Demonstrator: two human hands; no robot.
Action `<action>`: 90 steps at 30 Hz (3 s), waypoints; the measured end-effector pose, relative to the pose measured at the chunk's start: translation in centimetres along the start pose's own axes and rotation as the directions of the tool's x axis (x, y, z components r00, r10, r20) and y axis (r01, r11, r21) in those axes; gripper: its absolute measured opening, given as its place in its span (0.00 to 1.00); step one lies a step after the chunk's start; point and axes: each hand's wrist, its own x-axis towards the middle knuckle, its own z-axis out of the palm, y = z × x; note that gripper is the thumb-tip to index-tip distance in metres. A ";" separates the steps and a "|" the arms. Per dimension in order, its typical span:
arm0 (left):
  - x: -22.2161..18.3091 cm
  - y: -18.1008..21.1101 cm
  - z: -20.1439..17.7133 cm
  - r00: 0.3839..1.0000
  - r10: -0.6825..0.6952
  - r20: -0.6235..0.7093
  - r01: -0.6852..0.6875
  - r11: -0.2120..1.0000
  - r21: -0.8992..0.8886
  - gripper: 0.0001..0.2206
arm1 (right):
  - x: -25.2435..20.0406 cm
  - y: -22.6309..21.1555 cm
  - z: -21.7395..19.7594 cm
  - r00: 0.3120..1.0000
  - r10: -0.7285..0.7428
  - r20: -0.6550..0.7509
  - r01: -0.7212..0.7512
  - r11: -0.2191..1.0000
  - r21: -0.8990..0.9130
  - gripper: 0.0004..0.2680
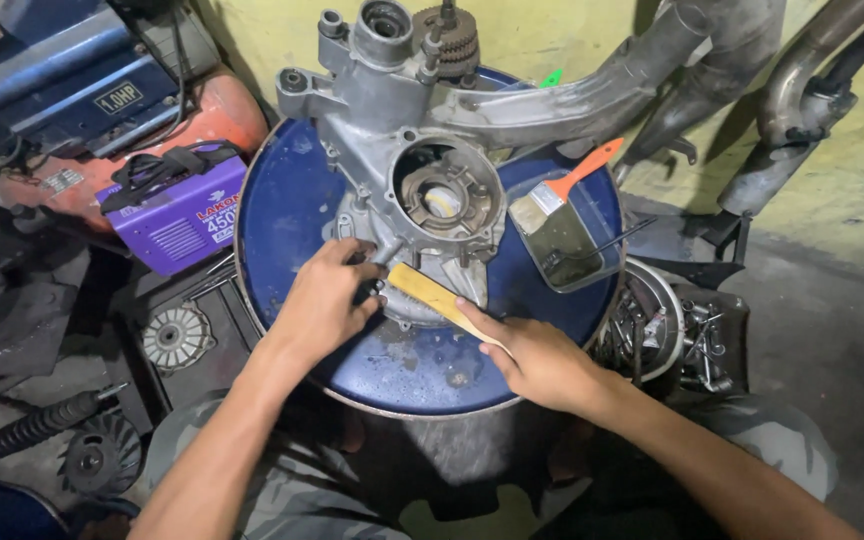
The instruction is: Cleaning dirt and debris from the bolt holes and surfaces of a motorcycle engine casing using a brush and a pick tool.
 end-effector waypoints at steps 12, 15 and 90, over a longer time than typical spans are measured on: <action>-0.1 0.9 -0.7 1.000 -0.019 0.007 0.018 0.999 0.043 0.13 | -3.3 -0.7 -4.7 1.000 -0.028 0.009 0.027 0.996 0.087 0.26; -0.1 0.7 -0.4 1.000 -0.021 0.009 0.021 0.998 0.067 0.13 | -2.4 -1.8 -3.7 0.999 -0.044 -0.021 0.046 0.995 0.088 0.25; -3.1 3.9 6.8 0.731 -0.521 -0.441 0.219 0.791 -0.571 0.32 | -1.5 -5.7 3.5 0.889 0.212 -0.407 -0.108 0.958 0.264 0.25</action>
